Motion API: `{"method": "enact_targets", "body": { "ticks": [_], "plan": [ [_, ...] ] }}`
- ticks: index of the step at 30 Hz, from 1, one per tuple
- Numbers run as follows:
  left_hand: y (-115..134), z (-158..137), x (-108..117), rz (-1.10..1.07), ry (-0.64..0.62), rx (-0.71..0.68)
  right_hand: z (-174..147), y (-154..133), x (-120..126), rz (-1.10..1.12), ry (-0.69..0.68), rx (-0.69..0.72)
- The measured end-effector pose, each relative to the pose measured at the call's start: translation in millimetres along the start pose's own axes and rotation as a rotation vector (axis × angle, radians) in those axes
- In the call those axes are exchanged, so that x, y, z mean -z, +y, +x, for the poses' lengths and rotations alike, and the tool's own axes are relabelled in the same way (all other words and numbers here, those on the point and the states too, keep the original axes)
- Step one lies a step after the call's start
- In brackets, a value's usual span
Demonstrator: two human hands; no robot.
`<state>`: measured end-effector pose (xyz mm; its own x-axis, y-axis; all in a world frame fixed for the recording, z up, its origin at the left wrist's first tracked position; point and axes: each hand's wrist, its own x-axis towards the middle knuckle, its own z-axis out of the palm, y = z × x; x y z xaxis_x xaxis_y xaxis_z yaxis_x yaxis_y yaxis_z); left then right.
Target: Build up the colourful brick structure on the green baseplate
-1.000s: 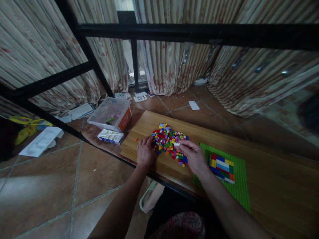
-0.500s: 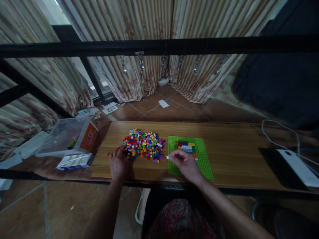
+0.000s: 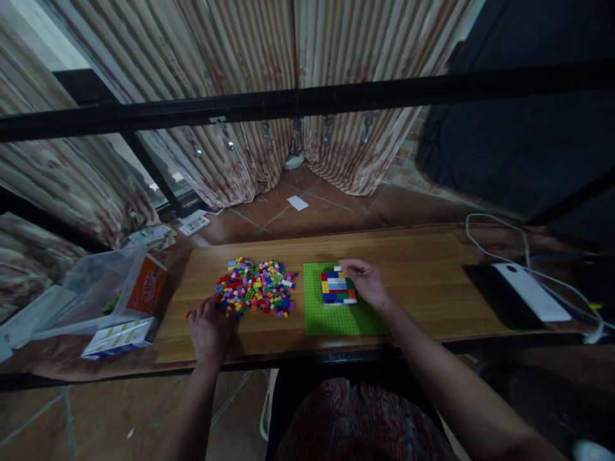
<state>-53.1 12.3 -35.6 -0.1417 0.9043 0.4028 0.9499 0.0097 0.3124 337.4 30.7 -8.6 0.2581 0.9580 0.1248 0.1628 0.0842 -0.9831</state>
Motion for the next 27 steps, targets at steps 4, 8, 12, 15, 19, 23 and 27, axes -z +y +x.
{"method": "enact_targets", "body": {
  "ticks": [4, 8, 12, 15, 19, 23, 27],
  "plan": [
    [-0.6, 0.0, 0.1, 0.004, -0.002, -0.002, 6.7, 12.9, -12.5, 0.062, -0.03, -0.048],
    [0.6, 1.0, 1.2, -0.001, -0.021, 0.005, 7.5, 17.1, -10.1, 0.1, -0.064, -0.084],
    [2.5, 1.4, 2.8, 0.0, -0.02, 0.001, 8.3, 14.8, -6.9, 0.114, -0.104, -0.098],
    [3.1, 1.1, 3.5, -0.001, -0.015, -0.001, 8.7, 12.2, -5.9, 0.106, -0.136, -0.1],
    [2.8, 1.1, 3.4, -0.005, -0.012, 0.0, 9.4, 10.8, -4.2, 0.088, -0.177, -0.102],
    [1.4, 1.7, 1.9, 0.002, -0.004, -0.011, 10.4, 12.4, -1.9, 0.076, -0.214, -0.097],
    [-1.5, 1.6, -0.3, 0.006, 0.006, -0.017, 11.6, 14.6, 0.3, 0.068, -0.245, -0.096]
  ]
}}
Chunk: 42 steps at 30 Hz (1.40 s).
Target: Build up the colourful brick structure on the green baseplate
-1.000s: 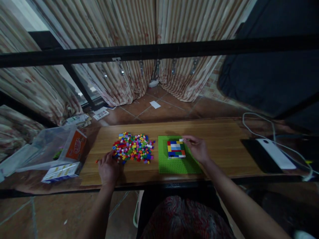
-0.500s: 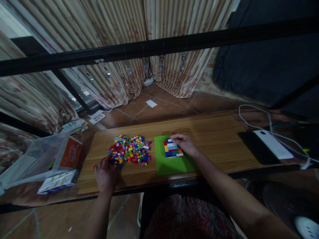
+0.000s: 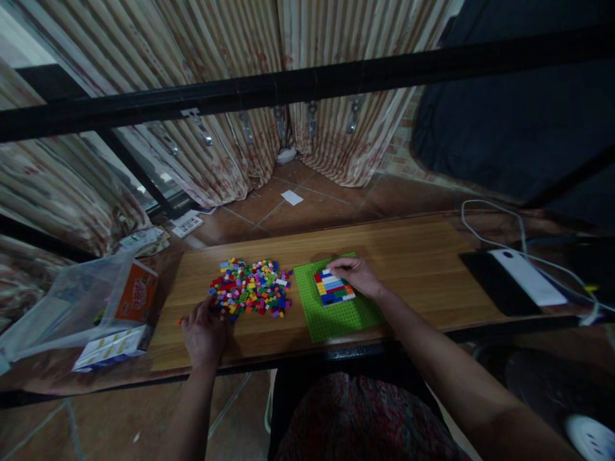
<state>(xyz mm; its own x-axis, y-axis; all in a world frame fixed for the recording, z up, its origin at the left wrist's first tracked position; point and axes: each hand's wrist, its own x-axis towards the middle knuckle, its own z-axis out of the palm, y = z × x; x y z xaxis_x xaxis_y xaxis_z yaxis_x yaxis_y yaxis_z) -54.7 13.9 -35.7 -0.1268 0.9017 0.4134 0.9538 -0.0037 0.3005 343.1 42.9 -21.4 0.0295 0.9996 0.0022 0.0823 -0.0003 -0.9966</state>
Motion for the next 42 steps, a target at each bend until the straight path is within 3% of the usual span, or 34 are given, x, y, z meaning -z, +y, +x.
{"method": "enact_targets", "body": {
  "ticks": [15, 27, 34, 42],
  "plan": [
    [-1.6, -1.5, -3.7, 0.032, 0.027, -0.02, 15.8, -11.9, 12.0, -0.146, -0.215, -0.078],
    [1.3, -1.9, -3.1, 0.02, 0.004, 0.005, 15.8, -14.3, 10.0, -0.292, -0.211, -0.033],
    [3.6, -3.0, -3.5, 0.007, 0.013, 0.025, 0.5, -3.4, 9.2, -0.285, -0.09, 0.066],
    [11.0, -6.4, -0.3, -0.028, -0.007, 0.097, -19.0, 7.9, 10.7, -0.273, 0.111, 0.04]
  ]
}}
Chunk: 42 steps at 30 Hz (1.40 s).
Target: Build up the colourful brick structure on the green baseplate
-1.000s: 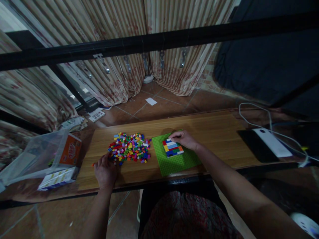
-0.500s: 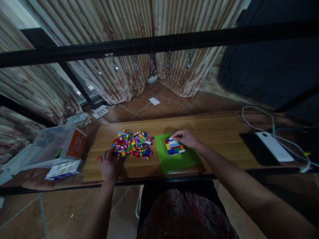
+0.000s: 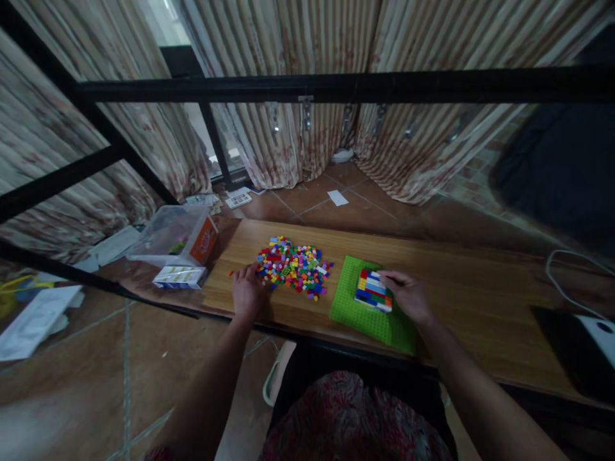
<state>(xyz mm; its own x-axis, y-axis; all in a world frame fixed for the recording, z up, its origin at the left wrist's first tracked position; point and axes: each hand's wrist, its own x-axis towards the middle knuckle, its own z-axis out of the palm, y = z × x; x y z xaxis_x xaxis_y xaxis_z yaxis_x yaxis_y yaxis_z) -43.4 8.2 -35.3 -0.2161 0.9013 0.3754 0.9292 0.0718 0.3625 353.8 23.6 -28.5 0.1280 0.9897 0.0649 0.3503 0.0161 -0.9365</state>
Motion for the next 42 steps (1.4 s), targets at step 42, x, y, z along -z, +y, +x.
{"method": "enact_targets", "body": {
  "ticks": [42],
  "plan": [
    [4.0, -5.6, -0.4, -0.112, 0.001, 0.08, -50.8, -82.2, -163.9, -0.758, -0.199, 0.52]
  ]
}}
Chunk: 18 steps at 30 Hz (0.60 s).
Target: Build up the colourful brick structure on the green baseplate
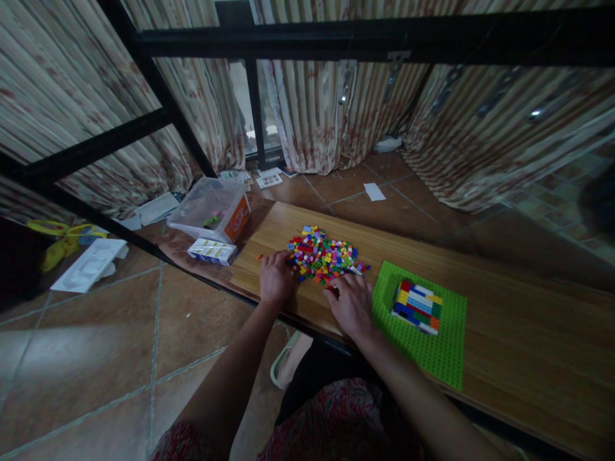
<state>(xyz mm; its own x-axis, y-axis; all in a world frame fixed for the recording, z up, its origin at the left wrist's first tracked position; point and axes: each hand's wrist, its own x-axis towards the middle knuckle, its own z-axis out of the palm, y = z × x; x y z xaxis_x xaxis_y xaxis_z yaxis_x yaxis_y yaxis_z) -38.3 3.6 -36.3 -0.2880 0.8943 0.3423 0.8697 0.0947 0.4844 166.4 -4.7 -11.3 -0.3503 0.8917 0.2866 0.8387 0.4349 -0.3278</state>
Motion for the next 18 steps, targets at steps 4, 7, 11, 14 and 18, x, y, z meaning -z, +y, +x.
{"method": "enact_targets", "body": {
  "ticks": [4, 7, 11, 14, 18],
  "plan": [
    [-0.3, 0.3, -0.4, 0.004, 0.002, -0.004, -4.6, 4.3, 0.5, -0.014, -0.007, -0.022],
    [-1.2, 0.4, -0.9, 0.004, 0.005, -0.009, -5.4, 3.6, 1.7, -0.01, -0.005, -0.032],
    [-2.1, 0.2, -1.8, 0.006, 0.015, -0.018, -5.9, 2.4, 2.7, -0.005, 0.015, -0.031],
    [-2.1, 0.2, -1.8, 0.007, 0.022, -0.022, -6.6, 3.6, 1.9, 0.01, 0.005, -0.015],
    [-2.0, 0.9, -0.7, 0.006, 0.014, -0.015, -5.8, 5.3, -0.3, 0.027, 0.005, 0.006]
  ]
}}
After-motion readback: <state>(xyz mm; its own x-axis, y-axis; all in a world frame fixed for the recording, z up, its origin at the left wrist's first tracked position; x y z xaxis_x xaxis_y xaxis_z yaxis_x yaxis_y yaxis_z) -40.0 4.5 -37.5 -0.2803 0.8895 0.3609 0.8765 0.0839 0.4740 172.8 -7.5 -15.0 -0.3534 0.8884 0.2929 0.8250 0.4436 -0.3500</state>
